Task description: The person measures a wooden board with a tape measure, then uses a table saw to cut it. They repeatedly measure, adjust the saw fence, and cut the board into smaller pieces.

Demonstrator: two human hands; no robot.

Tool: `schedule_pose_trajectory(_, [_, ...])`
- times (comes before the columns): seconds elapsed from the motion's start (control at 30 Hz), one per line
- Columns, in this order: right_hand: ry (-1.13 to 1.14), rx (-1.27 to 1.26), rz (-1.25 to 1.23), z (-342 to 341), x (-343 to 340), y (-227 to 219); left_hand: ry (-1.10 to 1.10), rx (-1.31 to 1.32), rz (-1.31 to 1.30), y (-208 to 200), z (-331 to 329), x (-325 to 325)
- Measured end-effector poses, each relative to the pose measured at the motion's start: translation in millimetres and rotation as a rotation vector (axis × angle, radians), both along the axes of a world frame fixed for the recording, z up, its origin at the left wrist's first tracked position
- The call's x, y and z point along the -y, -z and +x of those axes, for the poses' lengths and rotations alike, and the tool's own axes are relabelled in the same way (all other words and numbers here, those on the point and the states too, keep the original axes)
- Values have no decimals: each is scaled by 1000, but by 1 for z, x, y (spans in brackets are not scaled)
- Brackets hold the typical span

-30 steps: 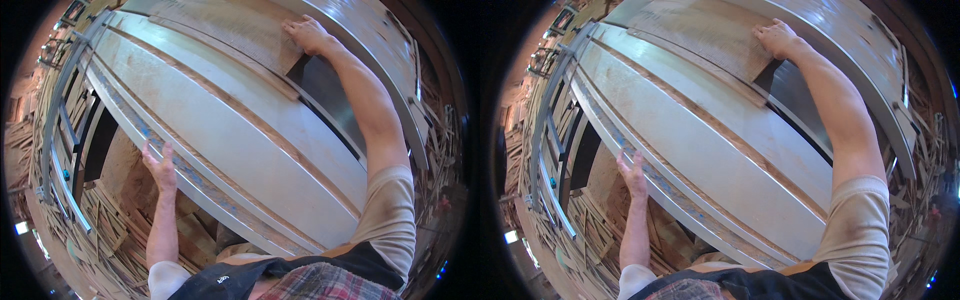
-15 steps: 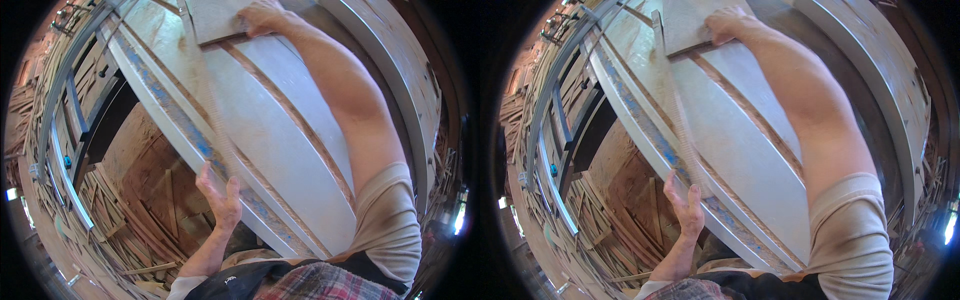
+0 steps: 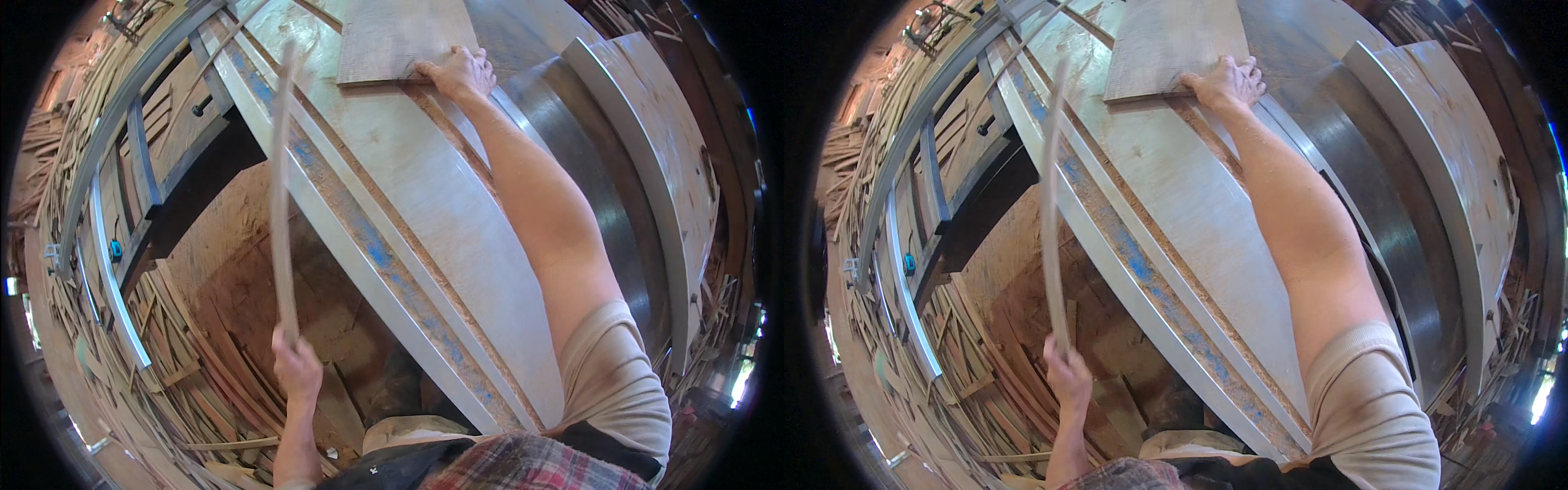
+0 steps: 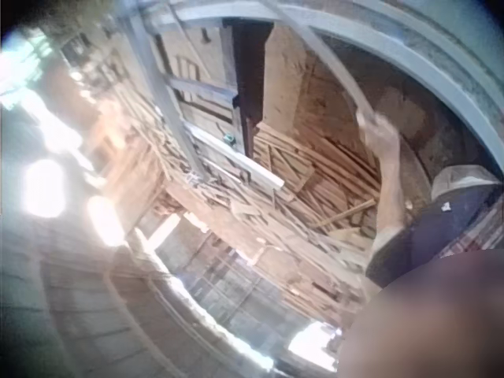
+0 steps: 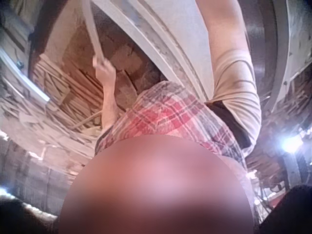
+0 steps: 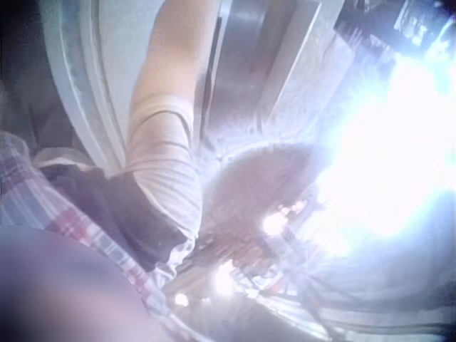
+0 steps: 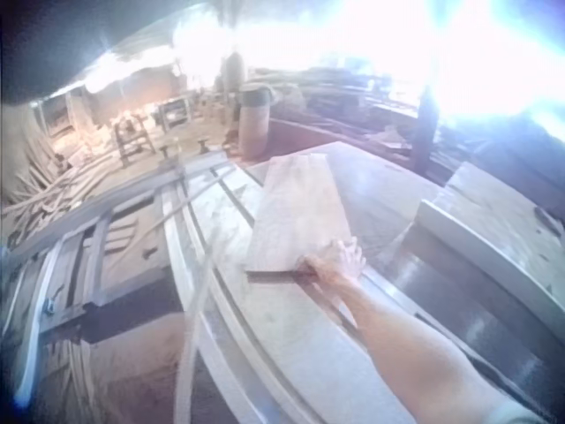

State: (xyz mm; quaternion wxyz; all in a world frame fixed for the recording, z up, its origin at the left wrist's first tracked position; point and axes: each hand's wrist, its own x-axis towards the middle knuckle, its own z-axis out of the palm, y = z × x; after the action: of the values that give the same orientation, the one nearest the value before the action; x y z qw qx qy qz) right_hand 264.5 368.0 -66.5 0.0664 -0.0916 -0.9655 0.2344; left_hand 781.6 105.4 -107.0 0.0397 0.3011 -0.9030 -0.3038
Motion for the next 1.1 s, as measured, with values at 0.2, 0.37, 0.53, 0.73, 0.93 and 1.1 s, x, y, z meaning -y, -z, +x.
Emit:
schedule_pose_trajectory(0.2, [23,-107,-99,14,2,4,130,-223,-497,-6,-36,40])
schedule_pose_trajectory(0.37, [57,-180,-104,23,10,10,414,-501,-248,-42,-377,-5])
schedule_pose_trajectory(0.53, [48,-144,-116,27,8,4,259,-68,-170,-33,-495,-45])
schedule_pose_trajectory(0.73, [-5,-106,-260,87,31,-2,281,-4,-364,-46,-452,-26])
schedule_pose_trajectory(0.93, [-166,-129,-445,313,39,7,406,-199,-412,-8,-286,26])
schedule_pose_trajectory(1.1, [-313,3,-621,513,-22,-26,312,-120,409,-20,-90,28])
